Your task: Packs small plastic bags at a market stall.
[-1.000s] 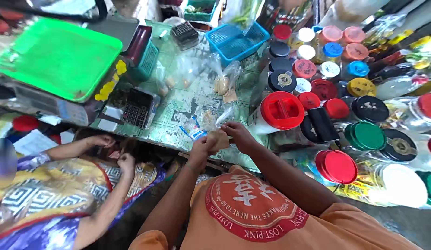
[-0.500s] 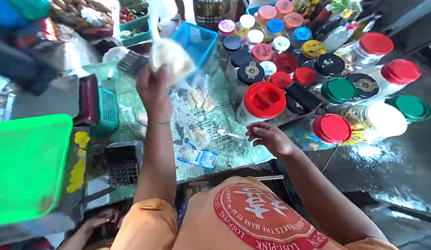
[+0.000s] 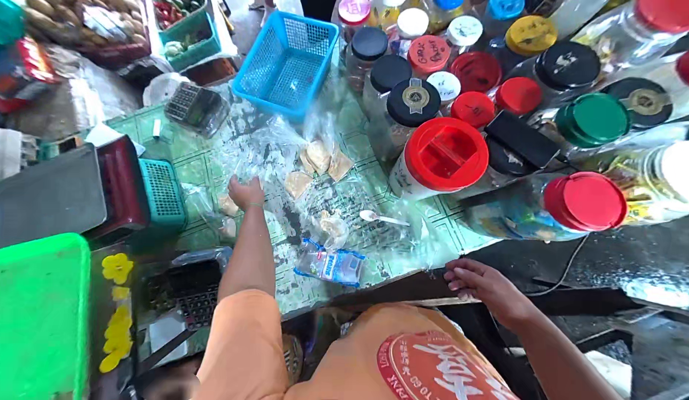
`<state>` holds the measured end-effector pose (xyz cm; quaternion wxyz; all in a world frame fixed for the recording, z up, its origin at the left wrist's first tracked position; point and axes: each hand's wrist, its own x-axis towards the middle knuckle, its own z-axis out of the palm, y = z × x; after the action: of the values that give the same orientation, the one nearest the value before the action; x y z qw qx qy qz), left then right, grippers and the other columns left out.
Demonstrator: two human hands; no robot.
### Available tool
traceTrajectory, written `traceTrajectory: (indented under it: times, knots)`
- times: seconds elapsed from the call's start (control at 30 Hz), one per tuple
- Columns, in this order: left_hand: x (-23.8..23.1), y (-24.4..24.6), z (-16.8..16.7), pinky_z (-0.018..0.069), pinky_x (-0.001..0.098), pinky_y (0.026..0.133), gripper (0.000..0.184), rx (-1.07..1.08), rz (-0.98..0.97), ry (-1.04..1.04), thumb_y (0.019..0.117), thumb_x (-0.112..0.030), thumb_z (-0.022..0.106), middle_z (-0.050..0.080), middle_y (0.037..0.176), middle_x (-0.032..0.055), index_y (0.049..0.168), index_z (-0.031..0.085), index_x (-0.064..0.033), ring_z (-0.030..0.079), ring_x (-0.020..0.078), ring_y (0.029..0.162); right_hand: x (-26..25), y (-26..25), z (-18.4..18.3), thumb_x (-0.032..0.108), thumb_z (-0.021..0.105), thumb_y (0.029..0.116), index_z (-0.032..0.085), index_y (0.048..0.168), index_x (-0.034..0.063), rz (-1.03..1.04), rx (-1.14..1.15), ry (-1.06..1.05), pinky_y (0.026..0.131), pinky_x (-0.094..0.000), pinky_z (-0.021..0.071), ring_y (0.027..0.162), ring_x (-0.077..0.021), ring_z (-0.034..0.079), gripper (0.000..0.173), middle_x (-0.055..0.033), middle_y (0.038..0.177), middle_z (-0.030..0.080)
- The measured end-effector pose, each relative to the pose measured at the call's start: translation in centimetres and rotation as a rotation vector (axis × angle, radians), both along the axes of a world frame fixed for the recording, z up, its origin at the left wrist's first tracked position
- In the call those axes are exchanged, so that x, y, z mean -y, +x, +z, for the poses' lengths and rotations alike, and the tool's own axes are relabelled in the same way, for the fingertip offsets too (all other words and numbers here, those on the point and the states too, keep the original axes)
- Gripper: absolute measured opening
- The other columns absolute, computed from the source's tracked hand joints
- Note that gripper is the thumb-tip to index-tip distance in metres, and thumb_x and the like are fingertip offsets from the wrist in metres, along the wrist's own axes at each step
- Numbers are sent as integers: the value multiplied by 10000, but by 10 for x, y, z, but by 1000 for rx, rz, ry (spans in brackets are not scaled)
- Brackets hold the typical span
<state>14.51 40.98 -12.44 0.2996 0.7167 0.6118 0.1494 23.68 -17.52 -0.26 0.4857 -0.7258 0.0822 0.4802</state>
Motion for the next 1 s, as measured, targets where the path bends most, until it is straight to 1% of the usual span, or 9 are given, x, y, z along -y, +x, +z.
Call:
traceTrajectory:
  times: [0.1,0.2,0.3,0.5,0.63,0.73,0.8,0.87,1.0]
  knots:
    - [-15,24,-7,387,672,1095,929,-110,-65,-65,845,-468,803,518,1462,282,1553,392,-27,464,477,1377,-1,8,7,214,529,1056,608,1260,20,23,16,-21,743,-369,605,879,-219,723,293,-127,1059,730]
    - [-12,34,2,419,706,1008,420,-157,-64,-88,920,-320,720,655,1255,270,1233,696,-41,580,468,1235,-3,19,14,231,569,1025,621,1250,30,61,41,-5,728,-354,603,880,-215,725,306,-120,1061,735]
    - [8,19,34,475,622,968,361,151,20,-67,1004,-295,637,678,1093,270,1089,691,53,642,412,1074,-12,30,20,265,619,991,634,1243,35,140,108,31,714,-337,604,873,-204,725,341,-111,1054,735]
    - [92,-12,186,581,485,899,253,438,-226,139,1022,-166,600,719,1086,192,1132,699,40,710,268,969,-77,69,40,266,642,982,621,1290,21,562,378,156,852,-433,606,979,-230,711,394,-130,1115,711]
    - [183,-23,284,559,461,695,232,393,-453,351,958,-201,719,653,818,143,911,653,17,643,241,730,-149,67,107,335,756,924,529,1444,55,824,694,367,1029,-465,535,1273,-245,603,633,-140,1383,615]
    - [245,-23,316,506,402,577,272,312,-538,379,927,-212,741,587,659,78,757,640,-24,572,186,597,-189,37,132,444,835,828,401,1538,71,934,667,604,1022,-488,541,1310,-266,571,912,-155,1476,534]
    - [288,-21,326,523,431,591,220,255,-516,265,934,-188,736,602,686,89,816,653,-21,589,209,613,-194,5,138,335,753,916,513,1409,52,903,415,729,912,-423,597,1074,-190,683,617,-110,1229,670]
    - [318,-33,335,593,402,668,193,351,-505,101,958,-143,707,700,824,84,1107,688,-22,672,181,696,-186,-16,142,218,524,1047,588,1243,24,800,44,847,789,-399,611,910,-186,705,283,-91,1041,710]
    - [374,-96,354,574,404,1007,380,600,-331,399,1057,-277,530,689,1280,80,1337,624,-38,676,171,1149,-175,-20,130,308,370,1076,566,1376,-7,814,-511,1030,1003,-501,545,1239,-303,632,477,-175,1348,646]
